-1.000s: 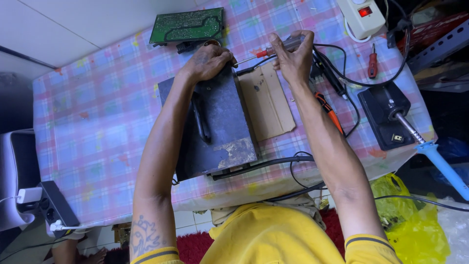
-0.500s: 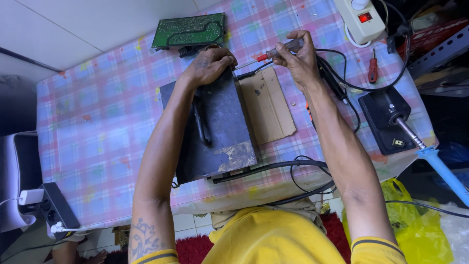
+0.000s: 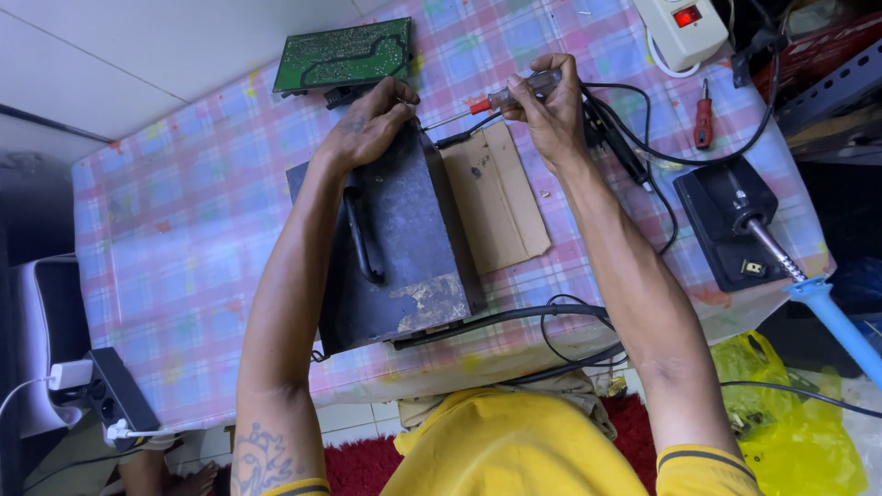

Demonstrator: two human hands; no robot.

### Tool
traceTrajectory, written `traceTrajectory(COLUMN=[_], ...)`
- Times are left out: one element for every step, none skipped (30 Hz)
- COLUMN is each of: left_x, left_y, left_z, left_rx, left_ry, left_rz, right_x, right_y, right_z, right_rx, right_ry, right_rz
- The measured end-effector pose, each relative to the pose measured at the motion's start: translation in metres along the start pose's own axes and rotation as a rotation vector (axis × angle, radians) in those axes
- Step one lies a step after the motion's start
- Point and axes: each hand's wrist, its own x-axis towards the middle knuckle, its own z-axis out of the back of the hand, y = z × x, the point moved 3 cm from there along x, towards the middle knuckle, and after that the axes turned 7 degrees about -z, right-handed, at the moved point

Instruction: The person uses a screwdriver to remove screws from a black metal box, then flips the box over to remove additional screws from the other side. They continue to unscrew and remove components from the device.

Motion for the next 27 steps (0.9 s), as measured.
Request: traceTrajectory(left_x=[0.001, 0.002, 0.002, 0.004, 0.005, 0.006, 0.005, 0.004, 0.004, 0.004, 0.004, 0.004, 0.005, 0.005, 0.005, 0.005, 0.005, 0.007, 0.006, 0.004, 0.003, 0.003, 0.003, 0.004, 0.005, 0.006, 0.007], left_y=[0.0, -0.001, -0.002, 0.001, 0.004, 0.007, 0.005, 0.003, 0.002, 0.002, 0.003, 0.004, 0.005, 0.006, 0.007, 0.008, 0.007, 0.006, 0.002, -0.002, -0.007, -0.006, -0.006, -0.005, -0.003, -0.002, 0.0], left_z=[0.0, 0.0, -0.001, -0.001, -0.002, -0.002, -0.003, -0.002, -0.001, -0.002, -0.002, -0.002, -0.002, -0.003, -0.003, -0.004, -0.005, -0.003, -0.003, -0.002, -0.002, -0.003, -0.003, -0.003, -0.003, -0.004, -0.004], left_rx=[0.0, 0.013, 0.026, 0.023, 0.025, 0.029, 0.027, 0.027, 0.026, 0.025, 0.016, 0.008, 0.009, 0.003, -0.002, -0.006, 0.012, 0.035, 0.037, 0.035, 0.033, 0.031, 0.036, 0.042, 0.041, 0.043, 0.045], left_ry=[-0.004, 0.012, 0.028, 0.027, 0.029, 0.033, 0.035, 0.032, 0.029, 0.027, 0.028, 0.029, 0.027, 0.028, 0.028, 0.029, 0.038, 0.046, 0.047, 0.061, 0.076, 0.075, 0.08, 0.083, 0.079, 0.08, 0.08], left_rz=[0.002, -0.012, -0.027, -0.027, -0.054, -0.08, -0.079, -0.059, -0.039, -0.04, -0.046, -0.053, -0.054, -0.063, -0.072, -0.07, -0.093, -0.122, -0.125, -0.131, -0.138, -0.137, -0.117, -0.099, -0.1, -0.115, -0.13], right_x=[0.002, 0.002, 0.003, 0.003, 0.003, 0.002, 0.002, 0.002, 0.003, 0.002, 0.002, 0.001, 0.001, 0.001, 0.0, 0.0, 0.0, 0.002, 0.001, 0.001, 0.0, 0.0, -0.001, 0.0, 0.001, 0.0, 0.0], right_y=[0.0, -0.001, -0.002, 0.0, 0.001, 0.002, 0.001, 0.002, 0.004, 0.004, 0.003, 0.003, 0.004, 0.005, 0.005, 0.005, 0.006, 0.008, 0.008, 0.009, 0.01, 0.009, 0.008, 0.008, 0.008, 0.008, 0.007], right_z=[0.002, 0.003, 0.005, 0.005, 0.005, 0.005, 0.004, 0.003, 0.002, 0.001, 0.001, 0.0, 0.0, 0.0, 0.0, 0.0, 0.001, 0.001, 0.001, 0.001, 0.001, 0.001, 0.001, 0.001, 0.001, 0.001, 0.001], right_rx=[0.0, 0.0, 0.0, -0.003, 0.002, 0.011, 0.01, -0.016, -0.043, -0.044, -0.032, -0.02, -0.02, -0.008, 0.005, 0.003, -0.025, -0.051, -0.051, -0.065, -0.078, -0.079, -0.061, -0.044, -0.046, -0.05, -0.055], right_ry=[0.005, 0.02, 0.035, 0.035, 0.036, 0.035, 0.034, 0.048, 0.063, 0.064, 0.045, 0.025, 0.026, 0.038, 0.05, 0.049, 0.048, 0.045, 0.044, 0.048, 0.053, 0.055, 0.049, 0.044, 0.047, 0.048, 0.05], right_rz=[0.0, 0.009, 0.019, 0.018, 0.014, 0.01, 0.008, 0.038, 0.068, 0.069, 0.05, 0.032, 0.034, 0.034, 0.035, 0.031, 0.044, 0.063, 0.066, 0.076, 0.087, 0.086, 0.077, 0.071, 0.072, 0.073, 0.073])
